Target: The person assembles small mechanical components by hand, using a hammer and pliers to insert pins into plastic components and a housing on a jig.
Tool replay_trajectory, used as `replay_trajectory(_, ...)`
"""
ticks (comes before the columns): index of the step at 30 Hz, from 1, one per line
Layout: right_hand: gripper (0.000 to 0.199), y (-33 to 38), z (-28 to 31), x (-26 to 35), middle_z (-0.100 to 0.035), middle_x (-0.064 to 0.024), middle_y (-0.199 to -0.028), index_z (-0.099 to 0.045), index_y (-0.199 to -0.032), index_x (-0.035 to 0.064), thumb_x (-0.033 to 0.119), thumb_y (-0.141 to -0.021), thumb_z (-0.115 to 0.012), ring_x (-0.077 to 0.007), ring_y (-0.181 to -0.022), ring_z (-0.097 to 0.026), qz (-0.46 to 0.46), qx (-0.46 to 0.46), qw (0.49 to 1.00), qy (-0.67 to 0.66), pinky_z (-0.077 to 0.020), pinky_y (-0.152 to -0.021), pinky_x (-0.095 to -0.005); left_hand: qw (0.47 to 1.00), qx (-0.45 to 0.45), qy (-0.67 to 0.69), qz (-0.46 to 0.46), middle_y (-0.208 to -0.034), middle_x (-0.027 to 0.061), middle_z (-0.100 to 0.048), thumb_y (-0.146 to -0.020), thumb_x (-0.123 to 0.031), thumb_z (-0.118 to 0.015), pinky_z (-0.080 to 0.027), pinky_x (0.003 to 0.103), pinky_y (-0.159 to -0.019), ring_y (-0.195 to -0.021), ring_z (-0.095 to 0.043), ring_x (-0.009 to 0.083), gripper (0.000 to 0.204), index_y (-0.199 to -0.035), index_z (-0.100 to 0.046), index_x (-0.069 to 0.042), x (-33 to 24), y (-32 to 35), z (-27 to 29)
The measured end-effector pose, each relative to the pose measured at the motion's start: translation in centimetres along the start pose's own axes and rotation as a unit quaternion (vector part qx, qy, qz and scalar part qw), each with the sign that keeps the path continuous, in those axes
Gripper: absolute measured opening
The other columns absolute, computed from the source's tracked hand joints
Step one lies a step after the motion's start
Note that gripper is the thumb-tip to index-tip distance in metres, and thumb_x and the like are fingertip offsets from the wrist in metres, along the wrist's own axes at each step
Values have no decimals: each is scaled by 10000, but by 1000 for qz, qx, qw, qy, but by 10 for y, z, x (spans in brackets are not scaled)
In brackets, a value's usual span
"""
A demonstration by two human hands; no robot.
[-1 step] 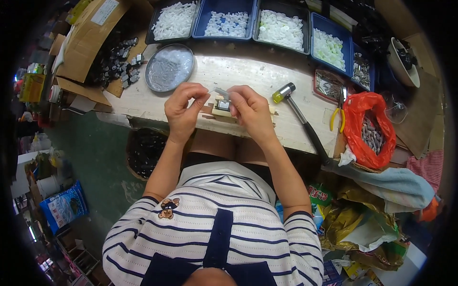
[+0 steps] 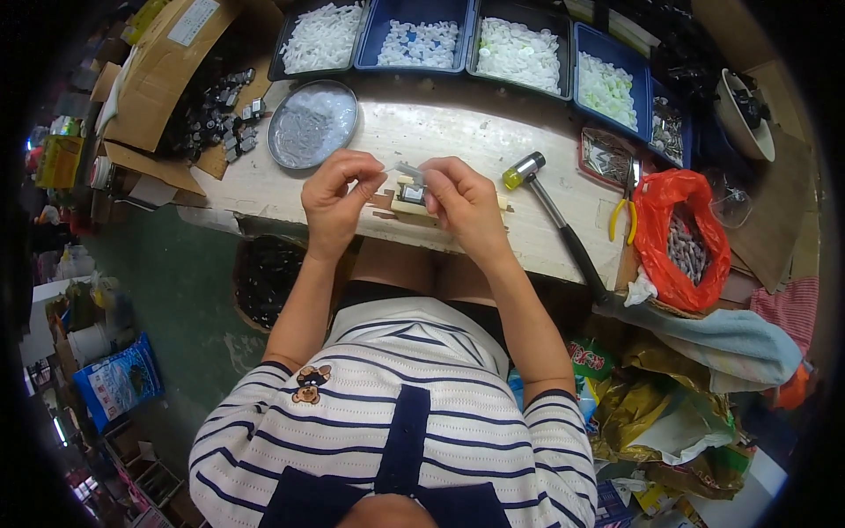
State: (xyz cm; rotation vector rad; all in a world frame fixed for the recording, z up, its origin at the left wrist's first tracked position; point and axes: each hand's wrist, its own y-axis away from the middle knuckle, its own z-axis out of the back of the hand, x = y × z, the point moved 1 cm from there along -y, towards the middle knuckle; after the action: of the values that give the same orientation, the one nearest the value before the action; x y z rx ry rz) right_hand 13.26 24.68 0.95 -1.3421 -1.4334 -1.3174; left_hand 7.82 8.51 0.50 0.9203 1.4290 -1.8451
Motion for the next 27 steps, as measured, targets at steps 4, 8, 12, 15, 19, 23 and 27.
replay_trajectory(4, 162, 1, 5, -1, -500, 31, -611, -583, -949, 32, 158, -892, -500, -13, -484, -391, 6, 35, 999, -3, -293, -426, -146, 983, 104, 132, 71, -815, 66, -585, -685, 119, -632, -442, 214, -635, -745, -552, 126, 171, -811, -624, 4, 11, -7, 13)
replay_trajectory(8, 171, 5, 6, 2, -501, 29, -623, -575, -973, 24, 155, -895, -498, -13, -495, -390, 15, 70, 996, 51, -292, -435, -143, 974, 191, 111, 47, -786, 67, -594, -668, 126, -632, -453, 222, -639, -743, -568, 136, 181, -798, -634, 1, 4, -12, 12)
replay_trajectory(12, 152, 10, 17, 0, -496, 22, -619, -583, -950, 37, 140, -891, -488, -21, -498, -407, 9, 64, 996, 56, -318, -444, -151, 978, 189, 89, 12, -748, 63, -587, -667, 102, -630, -455, 229, -589, -686, -568, 130, 153, -779, -616, -1, 0, -12, -2)
replay_trajectory(15, 147, 14, 30, 3, -510, 11, -631, -553, -966, 35, 144, -892, -488, -25, -493, -417, -14, 72, 997, 30, -325, -440, -150, 980, 190, 62, -14, -788, 77, -600, -665, 140, -611, -462, 237, -628, -733, -572, 145, 184, -791, -619, 7, -1, -8, -16)
replay_trajectory(19, 125, 23, 51, -4, -531, -5, -643, -507, -937, 39, 153, -889, -496, -26, -467, -418, -30, 51, 998, -28, -315, -427, -137, 978, 202, 60, -4, -815, 69, -606, -651, 100, -638, -456, 260, -654, -750, -570, 165, 196, -815, -620, -7, 0, -3, -33)
replay_trajectory(23, 100, 34, 75, -8, -523, -2, -627, -505, -907, 48, 146, -890, -498, -22, -448, -385, -47, -8, 999, 4, -295, -413, -136, 979, 188, -69, -41, -868, 44, -608, -622, 3, -698, -413, 297, -748, -859, -543, 197, 228, -837, -639, -43, 12, -2, -35)
replay_trajectory(27, 118, 37, 81, -10, -497, 19, -598, -501, -900, 48, 165, -897, -493, -10, -441, -350, -74, -29, 996, 34, -264, -397, -134, 970, 205, -133, -15, -912, 20, -599, -624, -94, -721, -349, 313, -791, -922, -504, 188, 236, -848, -647, -74, 16, 6, -40)
